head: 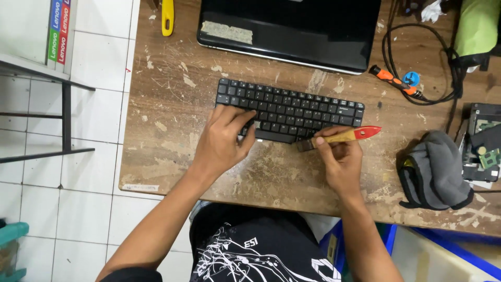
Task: Cleaning and inspecting individual keys on a laptop keyboard using a small brush and manual manipulation.
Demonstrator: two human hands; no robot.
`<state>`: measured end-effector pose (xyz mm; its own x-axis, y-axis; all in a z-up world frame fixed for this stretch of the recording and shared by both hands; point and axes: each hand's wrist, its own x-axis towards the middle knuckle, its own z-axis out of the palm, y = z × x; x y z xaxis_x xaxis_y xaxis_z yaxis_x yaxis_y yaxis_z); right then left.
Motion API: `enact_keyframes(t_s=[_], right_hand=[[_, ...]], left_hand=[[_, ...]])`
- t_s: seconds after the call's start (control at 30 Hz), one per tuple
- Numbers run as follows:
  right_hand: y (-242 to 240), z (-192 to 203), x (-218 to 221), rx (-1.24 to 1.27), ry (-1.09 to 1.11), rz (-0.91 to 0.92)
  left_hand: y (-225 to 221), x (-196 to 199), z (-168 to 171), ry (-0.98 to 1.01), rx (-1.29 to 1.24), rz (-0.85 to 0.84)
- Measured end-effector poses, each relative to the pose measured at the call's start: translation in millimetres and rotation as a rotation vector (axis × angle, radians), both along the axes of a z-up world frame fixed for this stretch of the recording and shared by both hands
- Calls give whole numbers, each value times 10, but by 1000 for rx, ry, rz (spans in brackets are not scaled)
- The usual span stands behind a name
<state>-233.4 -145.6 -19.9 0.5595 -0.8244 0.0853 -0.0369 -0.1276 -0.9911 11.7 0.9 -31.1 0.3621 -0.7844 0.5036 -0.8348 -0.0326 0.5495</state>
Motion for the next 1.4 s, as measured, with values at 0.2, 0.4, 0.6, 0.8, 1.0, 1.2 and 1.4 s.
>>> enact_keyframes(t_s=[0.2, 0.4, 0.6, 0.8, 1.0, 1.2, 1.4], right_hand=[[144, 198, 341, -25, 3, 23], [110, 163, 745, -410, 54, 187], [75, 144, 1022, -507, 92, 272], [99, 409, 1201, -505, 135, 405], [19, 575, 1219, -490, 117, 452], [-27, 492, 1164, -421, 101, 440], [7, 386, 1037, -555, 120, 240]], left_hand=[[8, -19, 6, 26, 142, 2], [-35, -130, -103, 207, 82, 80], [21, -70, -109, 451, 10, 130], [8, 49, -18, 469, 31, 152], [-12, 70, 35, 497, -1, 153], [-29, 81, 119, 536, -19, 148], [-39, 41, 181, 568, -41, 174]])
